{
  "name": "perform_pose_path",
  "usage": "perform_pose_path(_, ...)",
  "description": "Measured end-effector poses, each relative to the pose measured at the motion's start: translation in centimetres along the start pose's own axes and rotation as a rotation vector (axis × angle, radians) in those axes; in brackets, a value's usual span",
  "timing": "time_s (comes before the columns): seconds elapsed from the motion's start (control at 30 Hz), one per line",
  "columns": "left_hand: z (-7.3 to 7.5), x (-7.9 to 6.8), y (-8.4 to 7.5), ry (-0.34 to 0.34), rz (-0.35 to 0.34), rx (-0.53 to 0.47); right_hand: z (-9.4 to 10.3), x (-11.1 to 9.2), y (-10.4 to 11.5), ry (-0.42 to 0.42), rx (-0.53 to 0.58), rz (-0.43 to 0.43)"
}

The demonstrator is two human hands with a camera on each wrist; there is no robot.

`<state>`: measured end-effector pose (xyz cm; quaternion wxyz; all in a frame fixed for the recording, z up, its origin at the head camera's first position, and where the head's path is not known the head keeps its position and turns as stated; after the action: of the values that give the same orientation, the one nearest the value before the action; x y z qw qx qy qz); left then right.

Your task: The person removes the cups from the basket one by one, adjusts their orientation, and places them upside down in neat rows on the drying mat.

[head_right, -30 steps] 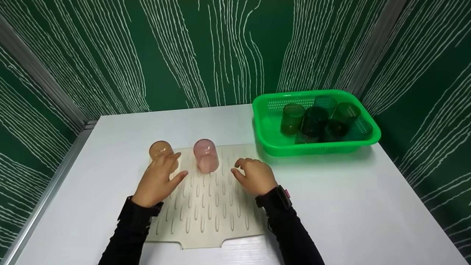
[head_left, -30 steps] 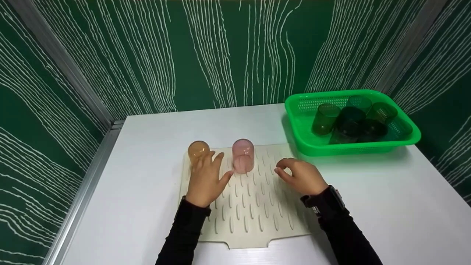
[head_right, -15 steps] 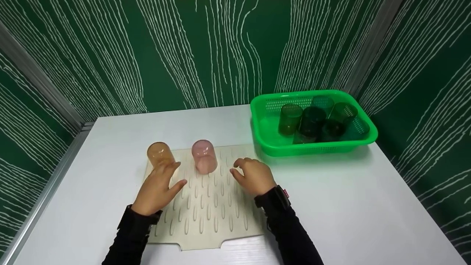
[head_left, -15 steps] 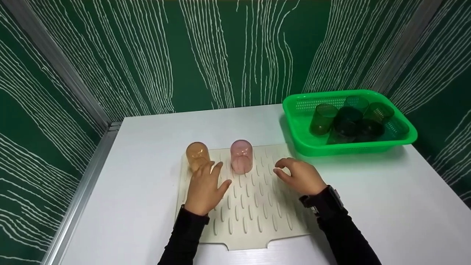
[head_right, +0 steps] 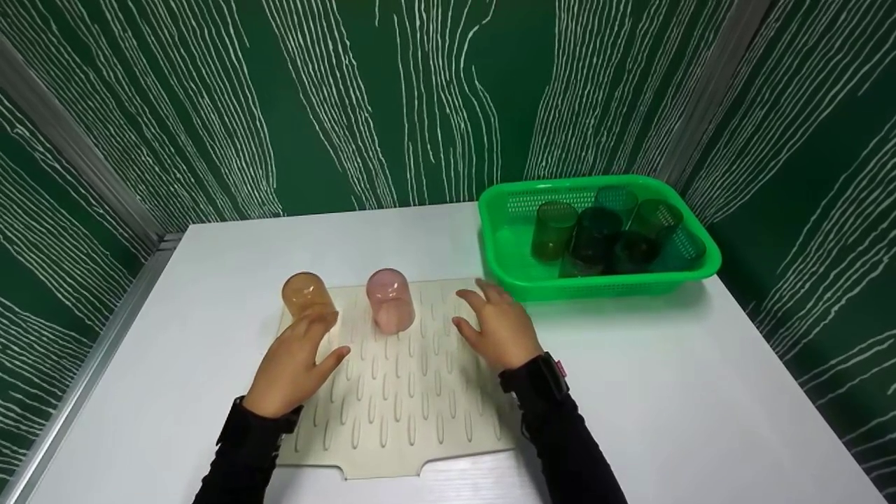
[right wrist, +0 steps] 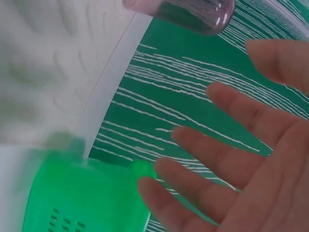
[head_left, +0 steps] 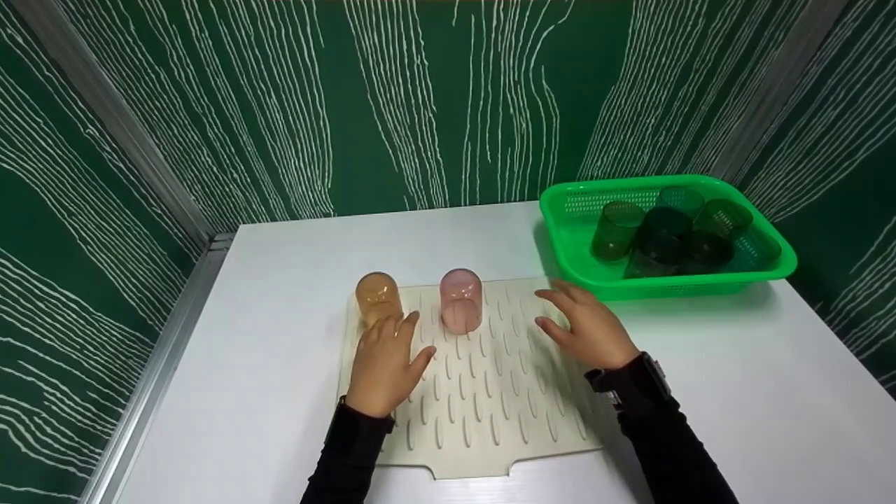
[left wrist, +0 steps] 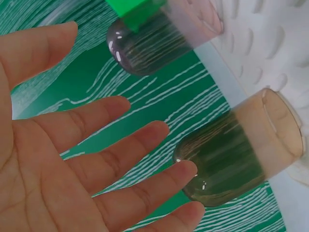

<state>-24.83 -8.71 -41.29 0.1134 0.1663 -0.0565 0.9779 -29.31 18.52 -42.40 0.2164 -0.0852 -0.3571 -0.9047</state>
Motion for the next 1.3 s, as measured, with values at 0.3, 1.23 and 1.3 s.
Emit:
perform_pose_path(0.3,0.5,-0.1,-0.2,-0.012,-0.01,0.018,3.7,1.2,-2.2,0.021,-0.112,-0.076)
perform_pose_path(1.23,0.1,-0.2,-0.9,-0.013,-0.037,0.014,9.5,3.9,-11.7,-0.031,-0.367,-0.369)
perform_pose_path(1.3,0.0,-0.2,-0.9,-0.013,-0.036,0.014,9.4,4.0,-11.9,0.019,-0.348,-0.393)
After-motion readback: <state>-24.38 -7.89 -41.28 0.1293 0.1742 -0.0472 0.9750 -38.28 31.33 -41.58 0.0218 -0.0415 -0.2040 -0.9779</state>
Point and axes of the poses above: each hand's wrist, its own x-axis towards the middle knuckle, its own z-axis out of the back of the hand, y = z × x, the point moved 8 cm from there along x, towards the middle knuckle, and after that the axes turned 14 degrees about x, right-handed, at the moved point
